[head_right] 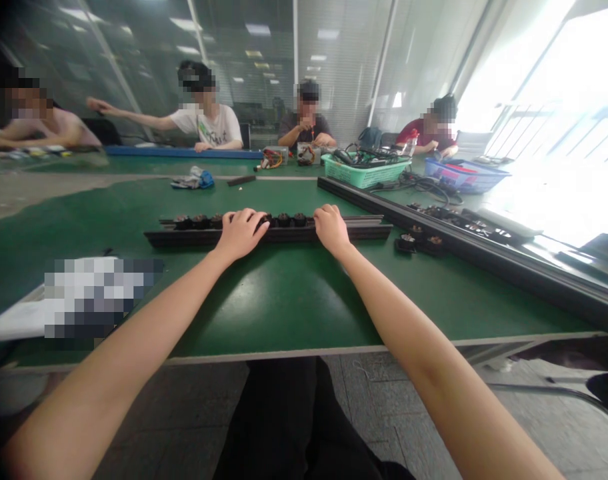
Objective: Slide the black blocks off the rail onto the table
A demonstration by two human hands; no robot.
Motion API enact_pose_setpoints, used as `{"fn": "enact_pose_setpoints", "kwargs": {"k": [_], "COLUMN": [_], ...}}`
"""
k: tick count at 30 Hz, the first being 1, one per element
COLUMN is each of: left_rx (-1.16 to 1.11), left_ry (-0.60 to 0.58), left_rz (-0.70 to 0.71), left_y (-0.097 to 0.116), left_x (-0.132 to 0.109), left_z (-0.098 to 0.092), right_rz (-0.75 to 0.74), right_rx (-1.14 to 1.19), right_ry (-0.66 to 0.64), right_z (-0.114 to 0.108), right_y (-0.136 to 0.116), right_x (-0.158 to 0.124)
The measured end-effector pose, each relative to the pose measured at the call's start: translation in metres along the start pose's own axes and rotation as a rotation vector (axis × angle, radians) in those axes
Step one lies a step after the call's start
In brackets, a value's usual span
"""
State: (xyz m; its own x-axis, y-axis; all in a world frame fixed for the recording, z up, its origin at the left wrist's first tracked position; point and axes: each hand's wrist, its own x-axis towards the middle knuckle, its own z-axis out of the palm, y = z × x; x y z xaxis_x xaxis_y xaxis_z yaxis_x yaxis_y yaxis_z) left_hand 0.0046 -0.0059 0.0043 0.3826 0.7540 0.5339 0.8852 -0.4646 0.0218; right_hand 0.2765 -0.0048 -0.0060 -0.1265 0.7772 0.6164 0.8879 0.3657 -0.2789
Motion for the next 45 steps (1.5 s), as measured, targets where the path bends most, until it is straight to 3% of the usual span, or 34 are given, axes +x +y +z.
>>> {"fn": "enact_pose_setpoints", "kwargs": {"k": [26, 34, 45], "left_rx": [-0.029, -0.024, -0.02], "left_ry": [-0.003, 0.005, 0.001], "left_rz": [-0.002, -0.001, 0.004], "left_y": [0.001, 0.001, -0.001], "left_x": [0.001, 0.001, 0.001], "left_z": [0.002, 0.002, 0.003], "right_rz": [0.016, 0.017, 0.006], "right_rx": [0.038, 0.047, 0.004], "right_ry": [0.026, 0.092, 0.044], "right_z": [0.001, 0.004, 0.003], "right_y": [0.008, 0.006, 0.008], "right_x": [0.001, -0.003, -0.001]}}
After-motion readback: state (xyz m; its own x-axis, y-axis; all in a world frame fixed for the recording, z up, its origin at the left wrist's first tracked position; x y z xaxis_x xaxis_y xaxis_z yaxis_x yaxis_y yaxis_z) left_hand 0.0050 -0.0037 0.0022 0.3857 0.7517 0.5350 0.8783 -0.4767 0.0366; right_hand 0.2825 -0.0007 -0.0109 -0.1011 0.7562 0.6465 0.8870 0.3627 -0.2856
